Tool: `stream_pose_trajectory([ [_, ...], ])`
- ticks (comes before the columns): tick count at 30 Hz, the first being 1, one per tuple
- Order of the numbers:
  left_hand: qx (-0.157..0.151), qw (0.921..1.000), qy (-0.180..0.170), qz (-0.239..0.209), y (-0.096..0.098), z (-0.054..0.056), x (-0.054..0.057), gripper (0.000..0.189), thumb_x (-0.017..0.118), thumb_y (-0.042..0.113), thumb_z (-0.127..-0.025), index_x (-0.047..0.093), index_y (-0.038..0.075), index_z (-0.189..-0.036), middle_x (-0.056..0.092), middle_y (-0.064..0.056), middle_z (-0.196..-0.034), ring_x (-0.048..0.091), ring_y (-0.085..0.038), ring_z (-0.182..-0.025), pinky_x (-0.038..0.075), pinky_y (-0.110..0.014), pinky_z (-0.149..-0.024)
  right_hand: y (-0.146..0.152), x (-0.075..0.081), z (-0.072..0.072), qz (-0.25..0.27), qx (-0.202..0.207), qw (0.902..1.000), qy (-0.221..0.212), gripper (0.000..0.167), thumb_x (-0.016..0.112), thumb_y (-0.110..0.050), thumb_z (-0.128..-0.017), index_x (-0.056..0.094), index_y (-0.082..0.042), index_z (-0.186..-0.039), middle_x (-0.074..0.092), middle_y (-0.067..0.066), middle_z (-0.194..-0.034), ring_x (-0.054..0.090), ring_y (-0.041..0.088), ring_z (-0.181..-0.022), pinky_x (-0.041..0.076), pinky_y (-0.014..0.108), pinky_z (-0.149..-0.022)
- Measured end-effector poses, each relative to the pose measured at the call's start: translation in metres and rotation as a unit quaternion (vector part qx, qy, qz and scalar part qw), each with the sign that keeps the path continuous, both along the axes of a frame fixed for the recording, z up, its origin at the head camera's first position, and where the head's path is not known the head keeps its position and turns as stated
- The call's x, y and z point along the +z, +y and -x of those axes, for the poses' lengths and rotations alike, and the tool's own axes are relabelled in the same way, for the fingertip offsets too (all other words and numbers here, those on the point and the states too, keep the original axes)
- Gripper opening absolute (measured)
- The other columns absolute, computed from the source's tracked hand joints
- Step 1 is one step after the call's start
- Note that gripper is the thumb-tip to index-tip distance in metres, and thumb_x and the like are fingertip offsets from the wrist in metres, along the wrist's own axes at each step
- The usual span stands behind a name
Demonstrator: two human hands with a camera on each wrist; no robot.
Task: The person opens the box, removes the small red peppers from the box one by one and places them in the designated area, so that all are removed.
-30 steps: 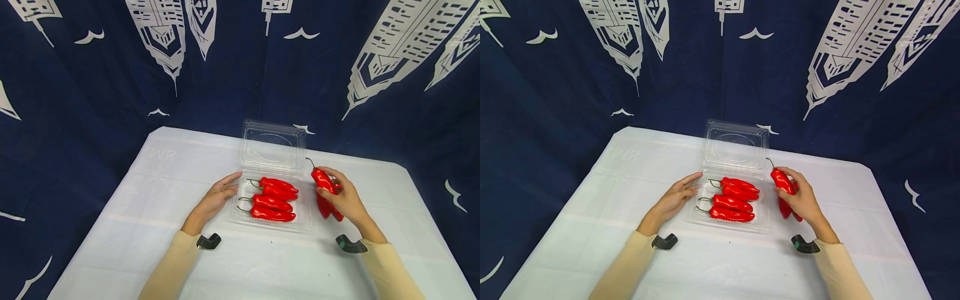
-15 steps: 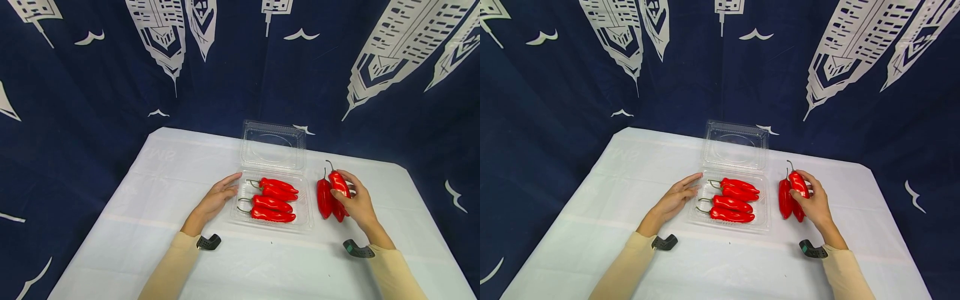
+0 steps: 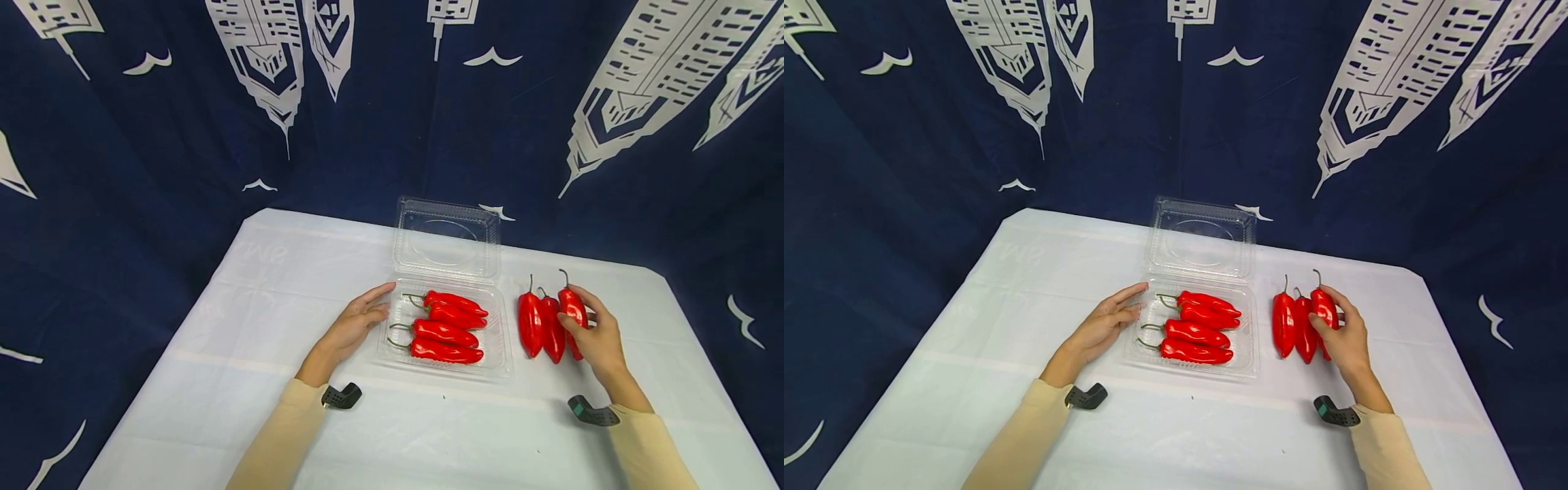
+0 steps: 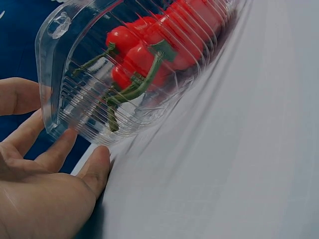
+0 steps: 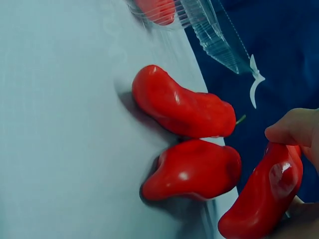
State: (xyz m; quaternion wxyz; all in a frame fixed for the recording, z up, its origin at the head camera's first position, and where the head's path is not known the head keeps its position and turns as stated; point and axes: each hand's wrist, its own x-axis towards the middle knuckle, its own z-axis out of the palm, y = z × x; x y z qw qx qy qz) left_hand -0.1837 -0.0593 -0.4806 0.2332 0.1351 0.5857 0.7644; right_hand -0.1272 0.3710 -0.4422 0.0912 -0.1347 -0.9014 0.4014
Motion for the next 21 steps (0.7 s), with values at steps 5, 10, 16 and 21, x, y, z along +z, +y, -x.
stream_pose_trajectory([
  [5,-0.001,1.0,0.0,0.0,0.0,-0.0003,0.0001,0.066,0.047,-0.005,-0.093,0.033,0.008,-0.156,0.019,-0.005,-0.167,0.02,-0.034,-0.153,0.019,-0.047,-0.123,0.0037,-0.0027,-0.0008,0.014,-0.027,0.9993,-0.019,0.067,0.06,-0.017,-0.099,0.03,-0.026,-0.158,0.035,0.021,-0.154,0.038,0.037,-0.124,0.044,0.006,-0.063],
  [10,0.001,1.0,0.0,-0.002,-0.0001,-0.0005,0.0003,0.065,0.048,-0.005,-0.093,0.034,0.008,-0.156,0.02,-0.005,-0.166,0.02,-0.034,-0.153,0.019,-0.046,-0.123,0.0062,-0.0048,-0.002,0.016,-0.036,0.9986,-0.034,0.068,0.06,-0.017,-0.099,0.028,-0.022,-0.159,0.031,0.025,-0.156,0.037,0.041,-0.126,0.043,0.005,-0.061],
  [16,0.002,1.0,0.0,-0.004,0.0002,0.0004,-0.0014,0.066,0.048,-0.006,-0.092,0.034,0.008,-0.156,0.02,-0.004,-0.167,0.02,-0.034,-0.153,0.019,-0.046,-0.123,0.0084,-0.0077,-0.0017,0.019,-0.04,0.9976,-0.052,0.068,0.058,-0.019,-0.1,0.026,-0.019,-0.16,0.027,0.027,-0.158,0.035,0.045,-0.129,0.041,0.005,-0.061],
  [21,0.004,1.0,-0.001,-0.007,0.0,0.0006,-0.0028,0.066,0.048,-0.006,-0.092,0.036,0.009,-0.155,0.02,-0.004,-0.167,0.02,-0.034,-0.152,0.019,-0.046,-0.123,0.009,-0.0088,-0.001,0.02,-0.045,0.9964,-0.068,0.068,0.057,-0.02,-0.101,0.024,-0.018,-0.16,0.025,0.028,-0.159,0.036,0.045,-0.128,0.041,0.008,-0.063],
])
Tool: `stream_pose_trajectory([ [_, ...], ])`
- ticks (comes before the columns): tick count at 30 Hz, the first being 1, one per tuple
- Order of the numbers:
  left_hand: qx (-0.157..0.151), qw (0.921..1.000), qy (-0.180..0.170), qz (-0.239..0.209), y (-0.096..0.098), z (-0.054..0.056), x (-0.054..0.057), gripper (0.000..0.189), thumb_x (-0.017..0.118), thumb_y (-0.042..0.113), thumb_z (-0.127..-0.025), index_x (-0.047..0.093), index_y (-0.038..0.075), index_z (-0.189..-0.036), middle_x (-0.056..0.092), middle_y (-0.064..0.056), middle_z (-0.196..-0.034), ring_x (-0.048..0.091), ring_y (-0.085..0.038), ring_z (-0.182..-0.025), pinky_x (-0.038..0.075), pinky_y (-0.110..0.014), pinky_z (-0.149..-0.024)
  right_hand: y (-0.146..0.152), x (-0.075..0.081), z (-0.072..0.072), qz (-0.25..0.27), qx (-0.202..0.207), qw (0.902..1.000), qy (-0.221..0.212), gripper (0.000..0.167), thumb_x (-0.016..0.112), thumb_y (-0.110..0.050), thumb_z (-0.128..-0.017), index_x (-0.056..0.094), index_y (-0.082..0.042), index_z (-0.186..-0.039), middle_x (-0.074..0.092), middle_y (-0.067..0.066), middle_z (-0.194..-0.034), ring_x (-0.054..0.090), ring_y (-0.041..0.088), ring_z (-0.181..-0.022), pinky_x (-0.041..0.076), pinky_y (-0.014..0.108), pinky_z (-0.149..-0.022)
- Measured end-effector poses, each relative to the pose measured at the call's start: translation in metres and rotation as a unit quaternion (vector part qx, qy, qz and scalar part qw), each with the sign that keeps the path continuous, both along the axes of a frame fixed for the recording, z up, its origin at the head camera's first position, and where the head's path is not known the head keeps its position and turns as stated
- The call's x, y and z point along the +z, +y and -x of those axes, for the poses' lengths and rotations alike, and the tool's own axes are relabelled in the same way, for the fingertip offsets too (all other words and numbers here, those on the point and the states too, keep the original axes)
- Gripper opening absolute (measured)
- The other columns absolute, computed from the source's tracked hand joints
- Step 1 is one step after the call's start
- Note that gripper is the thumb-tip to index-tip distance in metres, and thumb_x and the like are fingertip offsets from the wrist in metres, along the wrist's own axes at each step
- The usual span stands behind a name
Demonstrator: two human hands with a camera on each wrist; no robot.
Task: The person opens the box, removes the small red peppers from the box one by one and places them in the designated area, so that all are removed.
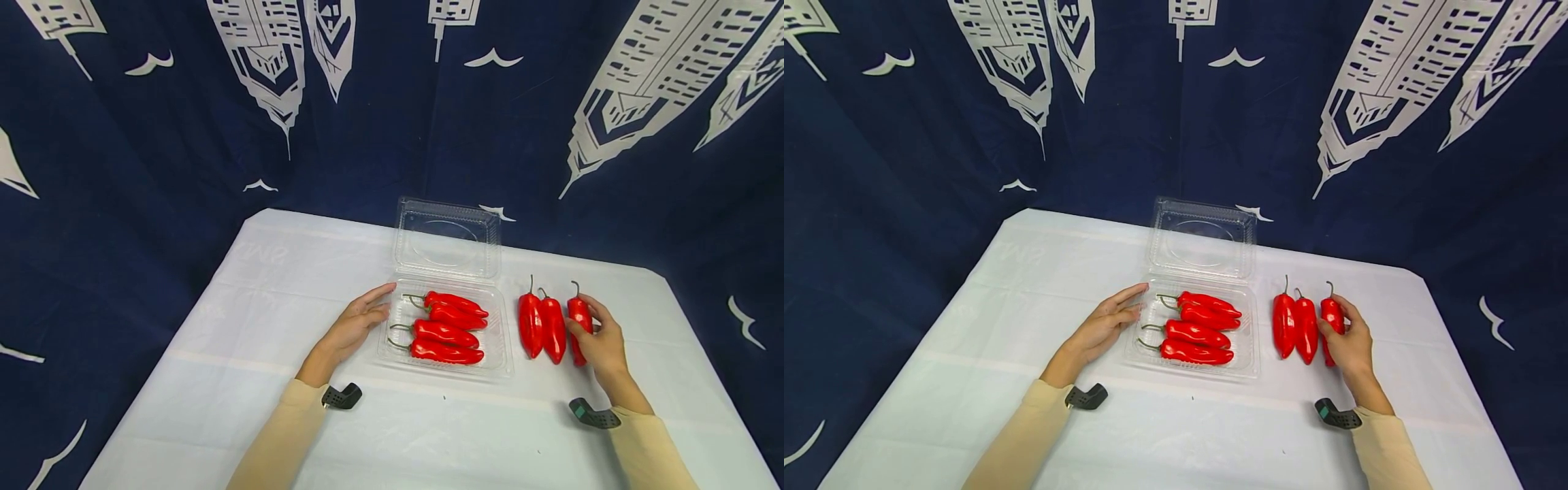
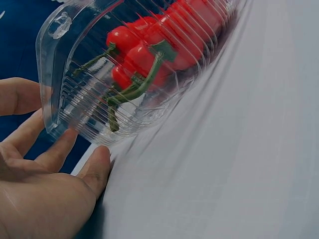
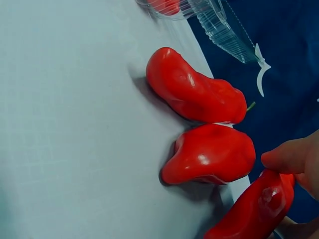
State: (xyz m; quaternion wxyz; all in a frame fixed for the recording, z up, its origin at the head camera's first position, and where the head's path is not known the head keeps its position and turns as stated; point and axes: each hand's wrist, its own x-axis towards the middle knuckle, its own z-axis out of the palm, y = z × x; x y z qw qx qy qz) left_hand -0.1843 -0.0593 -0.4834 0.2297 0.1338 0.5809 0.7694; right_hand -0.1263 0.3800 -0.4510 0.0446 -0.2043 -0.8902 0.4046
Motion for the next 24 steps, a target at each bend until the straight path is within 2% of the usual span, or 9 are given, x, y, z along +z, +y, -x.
stream_pose_trajectory([
  [3,0.001,1.0,-0.001,-0.002,0.0,0.0,0.0,0.066,0.049,-0.006,-0.092,0.037,0.009,-0.155,0.02,-0.004,-0.167,0.02,-0.033,-0.153,0.019,-0.046,-0.123,0.0,-0.001,0.001,-0.003,0.001,0.9999,-0.01,0.068,0.057,-0.019,-0.101,0.024,-0.018,-0.16,0.025,0.029,-0.159,0.036,0.045,-0.128,0.048,0.017,-0.069],
  [6,0.001,1.0,-0.002,-0.004,0.0,0.0,0.0,0.066,0.049,-0.006,-0.092,0.037,0.009,-0.155,0.02,-0.004,-0.166,0.02,-0.033,-0.153,0.019,-0.046,-0.123,0.001,-0.003,0.001,-0.003,0.004,0.9998,-0.019,0.068,0.056,-0.019,-0.101,0.022,-0.018,-0.16,0.023,0.029,-0.16,0.037,0.045,-0.128,0.057,0.039,-0.082],
  [8,0.001,1.0,0.0,-0.005,0.0,0.0,0.0,0.066,0.049,-0.006,-0.092,0.037,0.009,-0.155,0.02,-0.004,-0.166,0.02,-0.034,-0.153,0.019,-0.045,-0.123,0.002,-0.004,0.001,0.001,0.006,0.9998,-0.021,0.068,0.056,-0.019,-0.102,0.021,-0.018,-0.16,0.022,0.029,-0.16,0.037,0.045,-0.128,0.055,0.053,-0.093],
  [10,0.0,1.0,0.001,-0.005,0.0,0.0,0.001,0.066,0.049,-0.006,-0.092,0.036,0.008,-0.155,0.02,-0.005,-0.166,0.02,-0.034,-0.153,0.018,-0.045,-0.124,0.003,-0.005,0.002,0.01,0.006,0.9997,-0.022,0.068,0.055,-0.02,-0.102,0.02,-0.019,-0.161,0.02,0.029,-0.161,0.037,0.046,-0.129,0.05,0.06,-0.099],
  [15,-0.001,1.0,0.002,-0.003,0.0,-0.001,0.001,0.066,0.049,-0.005,-0.092,0.034,0.008,-0.156,0.02,-0.005,-0.166,0.019,-0.034,-0.153,0.017,-0.046,-0.124,0.004,-0.007,0.002,0.03,0.005,0.9993,-0.024,0.069,0.055,-0.023,-0.103,0.018,-0.019,-0.161,0.017,0.03,-0.162,0.035,0.049,-0.131,0.045,0.064,-0.101],
  [24,-0.001,1.0,0.003,-0.001,-0.001,-0.001,0.001,0.066,0.049,-0.005,-0.092,0.035,0.008,-0.155,0.021,-0.005,-0.166,0.02,-0.034,-0.153,0.017,-0.046,-0.124,0.005,-0.01,0.001,0.045,0.013,0.9985,-0.028,0.069,0.053,-0.027,-0.104,0.015,-0.02,-0.162,0.015,0.03,-0.162,0.032,0.052,-0.137,0.043,0.065,-0.102],
])
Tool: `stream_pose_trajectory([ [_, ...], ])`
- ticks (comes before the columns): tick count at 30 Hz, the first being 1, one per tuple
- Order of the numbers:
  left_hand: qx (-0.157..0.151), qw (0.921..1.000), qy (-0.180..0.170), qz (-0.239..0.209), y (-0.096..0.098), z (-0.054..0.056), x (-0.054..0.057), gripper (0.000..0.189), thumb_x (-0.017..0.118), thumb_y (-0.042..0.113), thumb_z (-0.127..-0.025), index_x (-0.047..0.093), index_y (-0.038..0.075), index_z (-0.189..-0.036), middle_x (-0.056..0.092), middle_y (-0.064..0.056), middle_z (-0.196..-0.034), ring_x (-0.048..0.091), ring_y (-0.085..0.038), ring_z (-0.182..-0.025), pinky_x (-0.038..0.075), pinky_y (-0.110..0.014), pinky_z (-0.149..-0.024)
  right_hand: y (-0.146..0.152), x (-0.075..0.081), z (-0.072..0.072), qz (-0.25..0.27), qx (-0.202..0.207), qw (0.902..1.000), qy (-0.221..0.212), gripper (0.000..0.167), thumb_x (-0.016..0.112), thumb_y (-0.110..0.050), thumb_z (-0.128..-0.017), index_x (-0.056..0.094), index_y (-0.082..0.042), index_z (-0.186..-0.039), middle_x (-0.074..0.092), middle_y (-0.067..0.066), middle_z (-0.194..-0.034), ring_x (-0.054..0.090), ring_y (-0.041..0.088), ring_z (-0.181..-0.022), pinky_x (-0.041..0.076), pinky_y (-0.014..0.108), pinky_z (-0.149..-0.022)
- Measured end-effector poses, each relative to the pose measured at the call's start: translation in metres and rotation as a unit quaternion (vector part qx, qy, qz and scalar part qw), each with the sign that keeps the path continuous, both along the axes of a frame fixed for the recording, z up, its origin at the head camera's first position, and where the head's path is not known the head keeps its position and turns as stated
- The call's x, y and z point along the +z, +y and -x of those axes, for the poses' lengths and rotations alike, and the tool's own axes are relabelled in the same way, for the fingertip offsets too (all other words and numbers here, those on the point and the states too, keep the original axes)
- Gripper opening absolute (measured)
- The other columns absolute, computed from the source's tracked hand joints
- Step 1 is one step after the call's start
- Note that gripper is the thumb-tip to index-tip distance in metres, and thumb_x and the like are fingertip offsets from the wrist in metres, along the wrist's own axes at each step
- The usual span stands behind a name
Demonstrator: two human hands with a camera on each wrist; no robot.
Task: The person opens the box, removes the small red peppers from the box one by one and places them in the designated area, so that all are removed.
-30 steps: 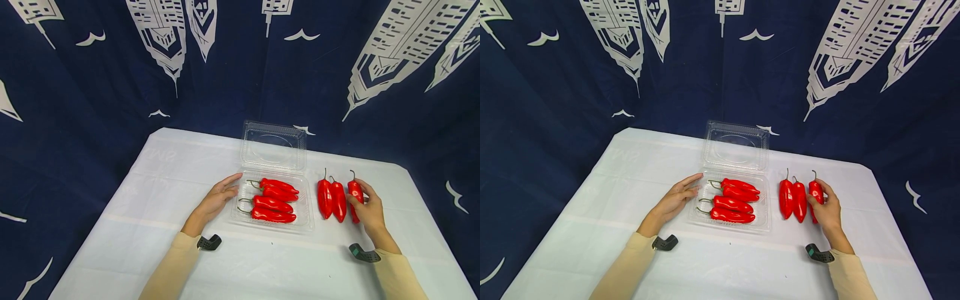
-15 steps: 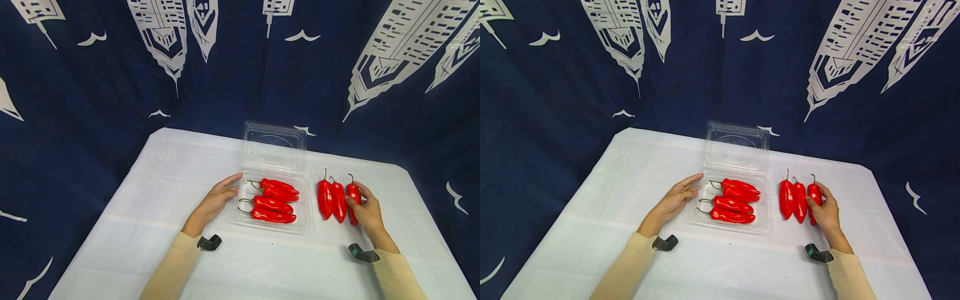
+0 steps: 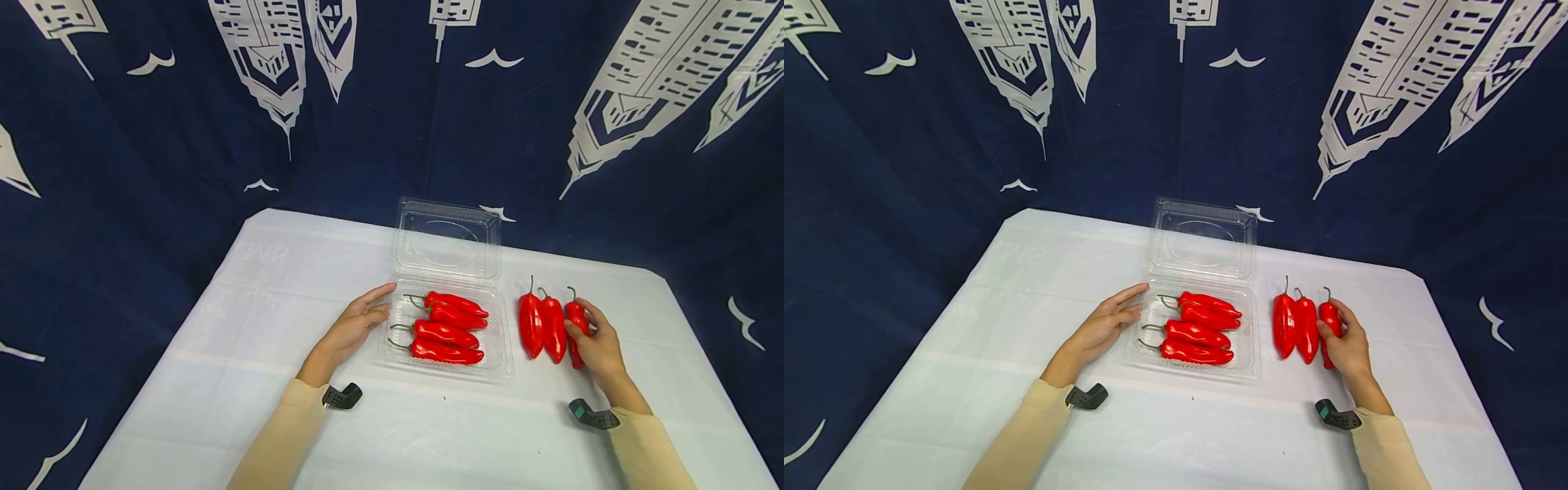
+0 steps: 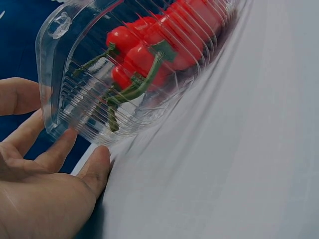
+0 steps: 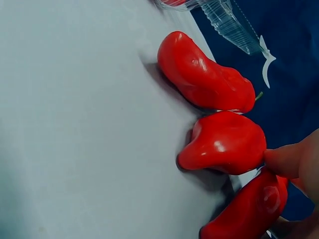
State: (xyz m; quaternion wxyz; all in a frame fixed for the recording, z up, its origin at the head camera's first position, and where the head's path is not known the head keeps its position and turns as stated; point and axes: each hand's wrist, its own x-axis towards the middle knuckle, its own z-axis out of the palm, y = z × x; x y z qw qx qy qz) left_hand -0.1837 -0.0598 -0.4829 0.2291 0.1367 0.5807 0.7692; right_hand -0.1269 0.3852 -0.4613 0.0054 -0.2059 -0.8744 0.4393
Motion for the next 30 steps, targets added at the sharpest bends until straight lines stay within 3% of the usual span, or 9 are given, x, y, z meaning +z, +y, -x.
stream_pose_trajectory([
  [19,0.003,1.0,0.002,-0.001,0.001,0.0,0.0,0.064,0.049,-0.003,-0.095,0.035,0.008,-0.156,0.022,-0.006,-0.165,0.022,-0.034,-0.152,0.019,-0.048,-0.123,-0.001,0.002,0.002,-0.025,-0.001,0.9997,0.003,0.067,0.047,-0.029,-0.105,0.014,-0.017,-0.162,0.016,0.027,-0.163,0.026,0.053,-0.144,0.038,0.066,-0.105],
  [25,0.001,1.0,0.005,0.004,0.0,0.0,0.001,0.063,0.049,-0.002,-0.096,0.035,0.009,-0.156,0.023,-0.006,-0.165,0.022,-0.034,-0.152,0.018,-0.048,-0.124,-0.005,0.011,0.002,-0.097,-0.016,0.9951,0.013,0.064,0.048,-0.024,-0.104,0.02,-0.014,-0.161,0.02,0.027,-0.162,0.026,0.053,-0.142,0.039,0.07,-0.103],
  [30,-0.005,1.0,0.006,0.002,0.0,0.0,0.002,0.062,0.048,-0.002,-0.096,0.034,0.008,-0.156,0.022,-0.007,-0.165,0.022,-0.034,-0.152,0.017,-0.047,-0.124,-0.017,0.022,0.002,-0.151,-0.011,0.9869,0.058,0.06,0.051,-0.018,-0.102,0.029,-0.011,-0.158,0.029,0.028,-0.158,0.03,0.051,-0.137,0.037,0.071,-0.101],
])
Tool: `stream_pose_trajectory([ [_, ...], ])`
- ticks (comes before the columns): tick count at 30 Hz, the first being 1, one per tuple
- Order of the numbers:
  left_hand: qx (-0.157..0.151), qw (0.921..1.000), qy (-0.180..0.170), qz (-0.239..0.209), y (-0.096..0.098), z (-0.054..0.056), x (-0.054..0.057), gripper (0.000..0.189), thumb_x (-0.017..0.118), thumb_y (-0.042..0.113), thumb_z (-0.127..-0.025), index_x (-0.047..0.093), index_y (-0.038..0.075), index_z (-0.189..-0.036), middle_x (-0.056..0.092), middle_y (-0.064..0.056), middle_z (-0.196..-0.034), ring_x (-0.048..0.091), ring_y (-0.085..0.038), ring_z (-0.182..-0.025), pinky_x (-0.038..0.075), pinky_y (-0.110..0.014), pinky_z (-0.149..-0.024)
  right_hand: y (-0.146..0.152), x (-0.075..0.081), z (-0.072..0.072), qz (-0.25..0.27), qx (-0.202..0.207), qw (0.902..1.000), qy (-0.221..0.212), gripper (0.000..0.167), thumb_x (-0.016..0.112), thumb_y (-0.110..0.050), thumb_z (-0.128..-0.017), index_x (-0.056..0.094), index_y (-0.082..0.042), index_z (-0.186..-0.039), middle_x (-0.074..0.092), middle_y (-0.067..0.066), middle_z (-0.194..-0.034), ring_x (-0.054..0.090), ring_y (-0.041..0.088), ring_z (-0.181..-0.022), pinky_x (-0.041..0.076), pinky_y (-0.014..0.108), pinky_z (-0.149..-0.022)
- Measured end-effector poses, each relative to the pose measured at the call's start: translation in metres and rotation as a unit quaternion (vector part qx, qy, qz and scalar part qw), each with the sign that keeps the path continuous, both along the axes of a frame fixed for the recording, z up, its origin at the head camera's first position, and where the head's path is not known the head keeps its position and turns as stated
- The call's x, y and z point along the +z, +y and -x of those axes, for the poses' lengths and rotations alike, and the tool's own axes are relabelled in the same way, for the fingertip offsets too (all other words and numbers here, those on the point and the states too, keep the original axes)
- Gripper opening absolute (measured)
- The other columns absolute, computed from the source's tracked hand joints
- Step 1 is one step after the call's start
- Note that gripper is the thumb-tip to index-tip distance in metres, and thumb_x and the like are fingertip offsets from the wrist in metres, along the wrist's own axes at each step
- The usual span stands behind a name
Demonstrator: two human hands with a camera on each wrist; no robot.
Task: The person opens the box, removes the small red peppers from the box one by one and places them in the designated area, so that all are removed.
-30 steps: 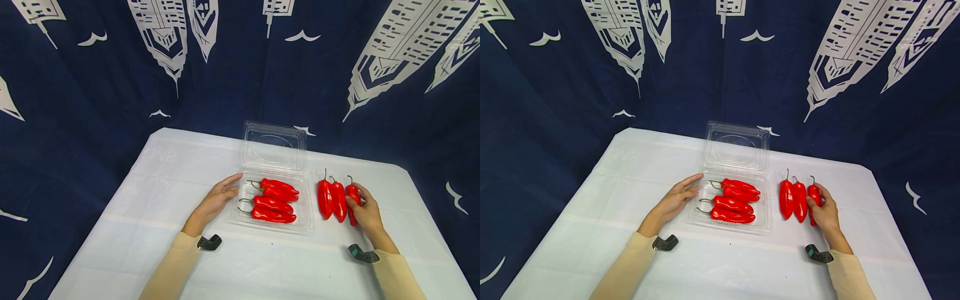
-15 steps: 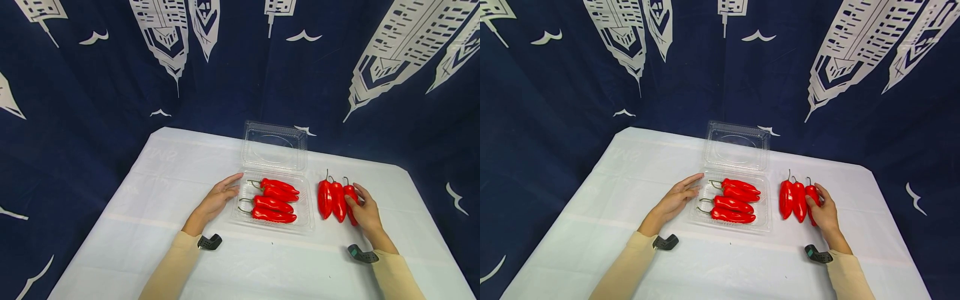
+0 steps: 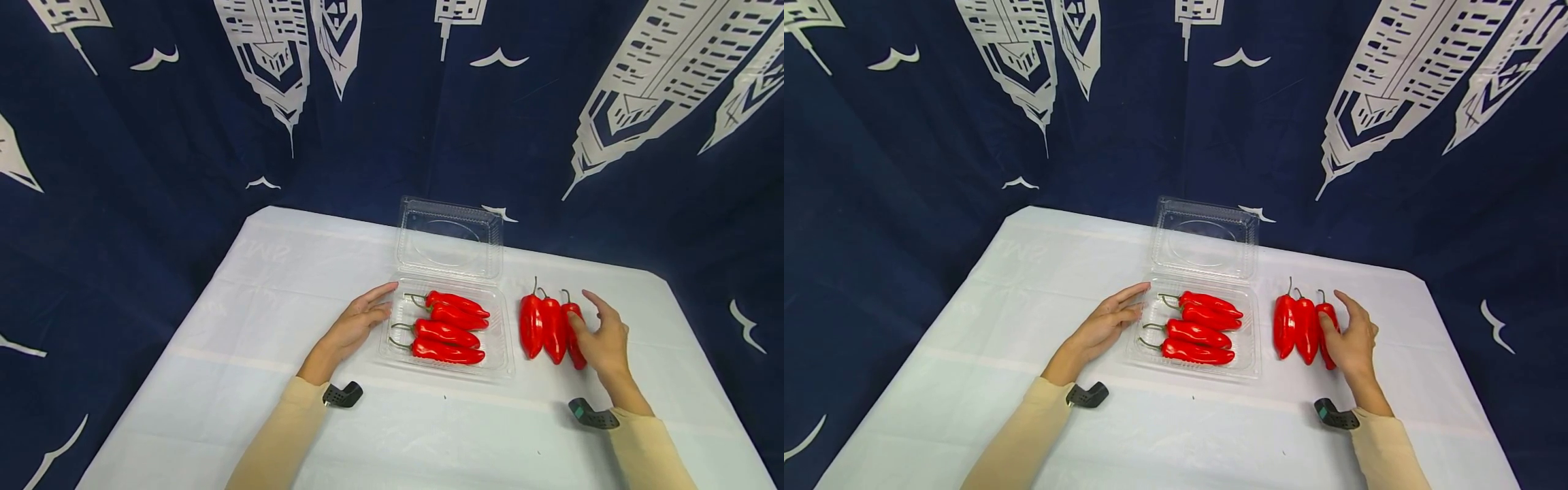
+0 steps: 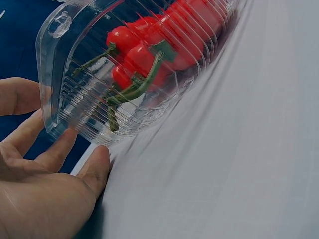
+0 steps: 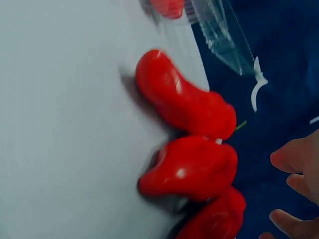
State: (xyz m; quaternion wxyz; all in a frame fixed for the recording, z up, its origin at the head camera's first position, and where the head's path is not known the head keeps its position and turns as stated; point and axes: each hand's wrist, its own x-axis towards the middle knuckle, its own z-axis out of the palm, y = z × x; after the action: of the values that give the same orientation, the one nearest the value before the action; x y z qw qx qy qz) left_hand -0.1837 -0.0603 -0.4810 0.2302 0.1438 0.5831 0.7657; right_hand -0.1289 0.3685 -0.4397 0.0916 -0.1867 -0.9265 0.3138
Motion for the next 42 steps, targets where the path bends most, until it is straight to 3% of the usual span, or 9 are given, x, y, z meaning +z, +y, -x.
stream_pose_trajectory([
  [6,0.0,1.0,-0.001,0.0,0.0,-0.001,0.001,0.062,0.049,-0.002,-0.096,0.034,0.008,-0.156,0.022,-0.006,-0.166,0.022,-0.033,-0.152,0.017,-0.045,-0.124,-0.019,0.015,-0.004,-0.024,0.062,0.9957,0.064,0.055,0.056,-0.01,-0.099,0.041,-0.006,-0.151,0.034,0.029,-0.155,0.031,0.052,-0.137,0.033,0.074,-0.101],
  [15,-0.002,1.0,-0.002,0.003,-0.001,0.0,0.001,0.063,0.048,-0.002,-0.096,0.033,0.008,-0.156,0.02,-0.007,-0.166,0.022,-0.034,-0.152,0.017,-0.046,-0.124,-0.048,0.034,-0.006,-0.017,0.154,0.9843,0.085,0.053,0.06,-0.009,-0.097,0.045,-0.005,-0.149,0.038,0.028,-0.153,0.036,0.054,-0.132,0.041,0.077,-0.092],
  [21,-0.004,1.0,0.001,0.005,-0.001,0.001,0.0,0.063,0.048,-0.001,-0.096,0.033,0.008,-0.156,0.02,-0.006,-0.166,0.022,-0.033,-0.152,0.017,-0.047,-0.124,-0.064,0.039,-0.002,-0.014,0.19,0.9773,0.093,0.053,0.063,-0.007,-0.095,0.048,-0.005,-0.146,0.042,0.027,-0.151,0.043,0.051,-0.127,0.047,0.072,-0.09],
  [31,-0.002,1.0,0.001,0.003,-0.001,0.0,0.0,0.064,0.049,-0.001,-0.095,0.033,0.008,-0.156,0.021,-0.005,-0.166,0.021,-0.034,-0.152,0.016,-0.047,-0.124,-0.087,0.034,0.003,0.033,0.27,0.9572,0.1,0.047,0.066,-0.004,-0.094,0.055,-0.003,-0.139,0.054,0.025,-0.138,0.058,0.049,-0.118,0.051,0.057,-0.091],
  [42,0.0,1.0,0.001,0.002,-0.001,0.001,-0.001,0.064,0.049,-0.003,-0.095,0.033,0.007,-0.156,0.021,-0.005,-0.166,0.021,-0.034,-0.153,0.017,-0.046,-0.125,-0.111,0.021,0.007,0.075,0.34,0.9336,0.087,0.048,0.07,0.001,-0.09,0.057,-0.004,-0.136,0.059,0.02,-0.137,0.061,0.043,-0.117,0.054,0.05,-0.09],
])
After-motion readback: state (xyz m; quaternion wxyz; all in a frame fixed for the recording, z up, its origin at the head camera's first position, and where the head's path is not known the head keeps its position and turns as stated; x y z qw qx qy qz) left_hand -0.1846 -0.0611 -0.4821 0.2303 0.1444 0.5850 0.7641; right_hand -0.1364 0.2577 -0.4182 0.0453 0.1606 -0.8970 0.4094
